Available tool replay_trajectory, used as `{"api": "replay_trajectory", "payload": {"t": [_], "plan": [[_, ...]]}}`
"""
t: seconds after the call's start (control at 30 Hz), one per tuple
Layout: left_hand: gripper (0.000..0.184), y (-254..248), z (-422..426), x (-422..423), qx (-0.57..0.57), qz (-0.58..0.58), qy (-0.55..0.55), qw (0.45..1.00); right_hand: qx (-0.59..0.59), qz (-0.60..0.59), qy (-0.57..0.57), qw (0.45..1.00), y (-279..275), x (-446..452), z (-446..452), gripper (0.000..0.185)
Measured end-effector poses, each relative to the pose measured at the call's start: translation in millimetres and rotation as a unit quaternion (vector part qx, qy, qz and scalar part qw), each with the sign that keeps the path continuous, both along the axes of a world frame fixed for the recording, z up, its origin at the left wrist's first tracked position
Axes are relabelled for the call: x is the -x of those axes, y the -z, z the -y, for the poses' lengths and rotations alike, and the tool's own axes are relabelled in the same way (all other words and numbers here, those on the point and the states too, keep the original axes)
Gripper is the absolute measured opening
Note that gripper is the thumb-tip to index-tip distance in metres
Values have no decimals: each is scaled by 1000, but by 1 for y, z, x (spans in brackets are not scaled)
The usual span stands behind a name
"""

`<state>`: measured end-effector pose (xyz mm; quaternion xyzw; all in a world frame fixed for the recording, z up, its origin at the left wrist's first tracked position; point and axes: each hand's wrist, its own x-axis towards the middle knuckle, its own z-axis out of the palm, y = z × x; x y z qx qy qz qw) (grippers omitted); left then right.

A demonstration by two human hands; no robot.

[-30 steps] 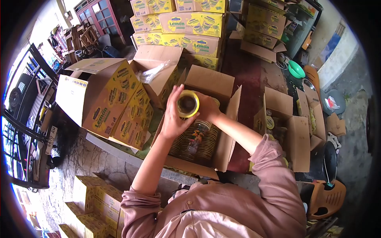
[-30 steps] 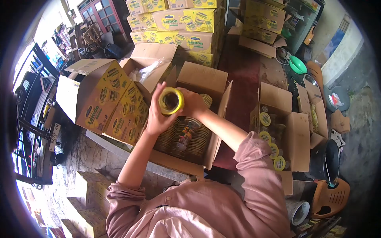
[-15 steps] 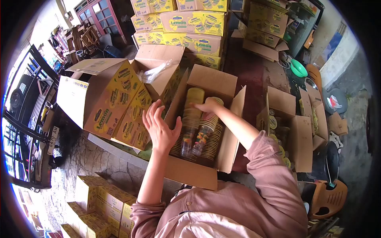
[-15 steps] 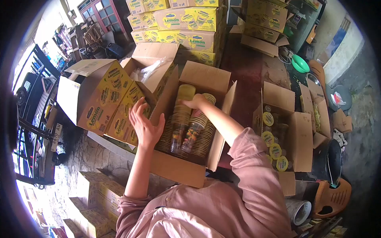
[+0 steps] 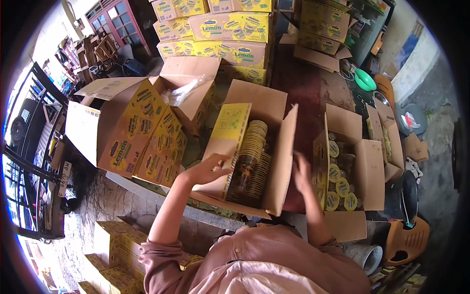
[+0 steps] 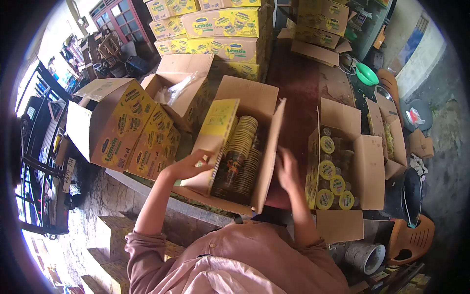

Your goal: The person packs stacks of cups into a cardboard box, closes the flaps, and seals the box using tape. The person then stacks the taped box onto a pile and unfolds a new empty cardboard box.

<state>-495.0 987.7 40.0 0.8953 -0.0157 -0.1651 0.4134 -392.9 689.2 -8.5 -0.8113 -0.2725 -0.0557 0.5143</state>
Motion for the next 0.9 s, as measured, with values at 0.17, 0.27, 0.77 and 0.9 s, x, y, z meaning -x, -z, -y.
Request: {"api": "replay_trajectory", "payload": {"t": [0.17, 0.27, 0.77, 0.9], "plan": [[58, 19, -12, -14, -18, -85, 81, 993, 64, 55, -62, 994, 6, 31, -33, 46], [60, 14, -9, -12, -53, -61, 136, 987, 165, 121, -63, 977, 12, 33, -48, 51], [71, -53, -5, 18, -443, 268, 29, 855, 313, 101, -93, 940, -81, -12, 29, 26], [63, -32, -30, 37, -446, 115, 112, 881, 450, 71, -72, 887, -42, -47, 17, 29]]}}
